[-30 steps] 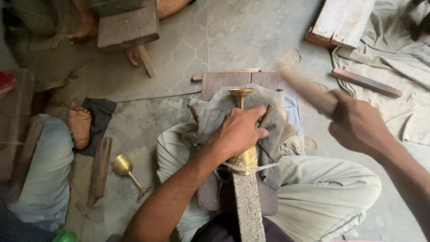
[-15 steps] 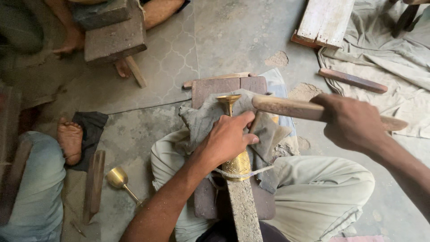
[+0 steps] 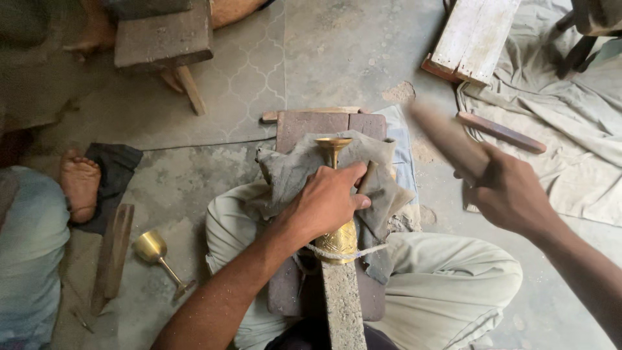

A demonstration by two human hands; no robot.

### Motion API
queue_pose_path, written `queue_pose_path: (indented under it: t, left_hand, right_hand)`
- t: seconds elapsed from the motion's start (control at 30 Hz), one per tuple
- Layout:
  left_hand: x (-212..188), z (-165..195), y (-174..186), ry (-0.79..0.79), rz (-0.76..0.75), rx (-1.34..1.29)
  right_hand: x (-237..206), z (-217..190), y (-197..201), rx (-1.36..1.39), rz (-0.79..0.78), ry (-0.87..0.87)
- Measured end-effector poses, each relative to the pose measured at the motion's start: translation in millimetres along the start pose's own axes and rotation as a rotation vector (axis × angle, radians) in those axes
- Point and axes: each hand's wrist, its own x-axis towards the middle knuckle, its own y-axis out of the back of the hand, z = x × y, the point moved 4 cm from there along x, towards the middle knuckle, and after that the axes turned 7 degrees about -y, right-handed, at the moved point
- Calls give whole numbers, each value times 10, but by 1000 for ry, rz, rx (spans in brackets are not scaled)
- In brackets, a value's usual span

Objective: The person sits on the floor and hammers an engraved brass goblet-shaped object resting on a brick and stone support, using a wooden mallet to strike a punch held against the brass. They reposition the punch around the object's surface and rotate the piece between strikes, continuing the hammering throughout the episode.

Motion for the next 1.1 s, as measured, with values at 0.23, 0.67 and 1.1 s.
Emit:
queue_pose_path:
  t: [0.23,0.67,1.1]
  left_hand:
    - [-18,-14,-17,-61,32,-7]
    - [-26,-1,-1,-90,24,-75]
    - [-62,8,4,-130,8,-123]
  right_hand:
    - [1,40,-3,-223,-17,-76]
    - [26,163,-31,-214,-31,-25]
    - [-28,77,28,-349,-40,-77]
